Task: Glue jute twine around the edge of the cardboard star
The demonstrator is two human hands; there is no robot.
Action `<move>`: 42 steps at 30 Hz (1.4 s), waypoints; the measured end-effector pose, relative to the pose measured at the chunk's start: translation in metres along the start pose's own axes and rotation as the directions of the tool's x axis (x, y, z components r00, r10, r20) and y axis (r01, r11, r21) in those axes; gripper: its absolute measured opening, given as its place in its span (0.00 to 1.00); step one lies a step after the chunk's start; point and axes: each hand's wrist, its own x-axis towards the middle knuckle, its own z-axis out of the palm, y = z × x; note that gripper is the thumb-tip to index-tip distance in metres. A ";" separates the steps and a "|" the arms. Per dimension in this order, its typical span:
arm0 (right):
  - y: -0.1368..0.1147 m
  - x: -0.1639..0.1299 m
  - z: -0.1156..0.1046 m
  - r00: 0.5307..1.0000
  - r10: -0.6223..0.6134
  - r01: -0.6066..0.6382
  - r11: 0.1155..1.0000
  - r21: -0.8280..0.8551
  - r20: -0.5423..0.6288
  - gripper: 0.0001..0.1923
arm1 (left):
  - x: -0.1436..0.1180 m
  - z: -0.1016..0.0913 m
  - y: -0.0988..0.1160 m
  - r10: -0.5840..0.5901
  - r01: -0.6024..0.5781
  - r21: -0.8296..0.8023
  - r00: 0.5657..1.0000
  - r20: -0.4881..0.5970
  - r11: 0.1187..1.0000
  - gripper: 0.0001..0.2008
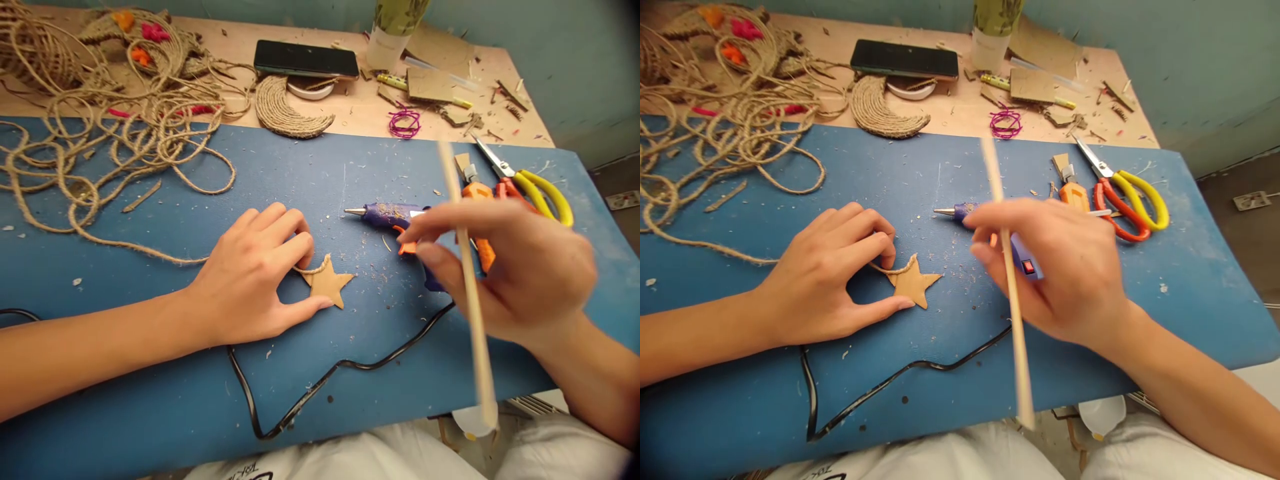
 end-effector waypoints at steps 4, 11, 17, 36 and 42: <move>0.029 0.013 -0.005 0.915 0.376 -0.375 0.926 0.035 -0.143 0.13 | 0.000 -0.001 0.001 -0.025 0.025 0.032 1.000 0.010 0.999 0.21; 0.068 0.043 -0.025 0.842 0.539 -0.539 0.841 -0.038 -0.005 0.27 | -0.002 -0.016 -0.004 0.003 -0.006 0.021 0.992 0.125 1.000 0.09; 0.018 0.014 -0.028 0.695 0.621 -0.348 0.732 -0.585 0.363 0.38 | -0.002 -0.022 -0.005 0.057 -0.047 -0.050 0.974 0.218 0.998 0.06; 0.037 0.003 -0.006 0.815 0.547 -0.544 0.608 0.578 0.192 0.16 | -0.040 -0.020 0.039 0.258 -0.262 0.052 0.964 0.070 0.964 0.09; 0.013 0.002 -0.004 0.855 0.442 -0.480 0.469 0.742 0.273 0.13 | -0.053 -0.014 0.047 0.340 -0.339 0.038 0.940 -0.028 0.940 0.07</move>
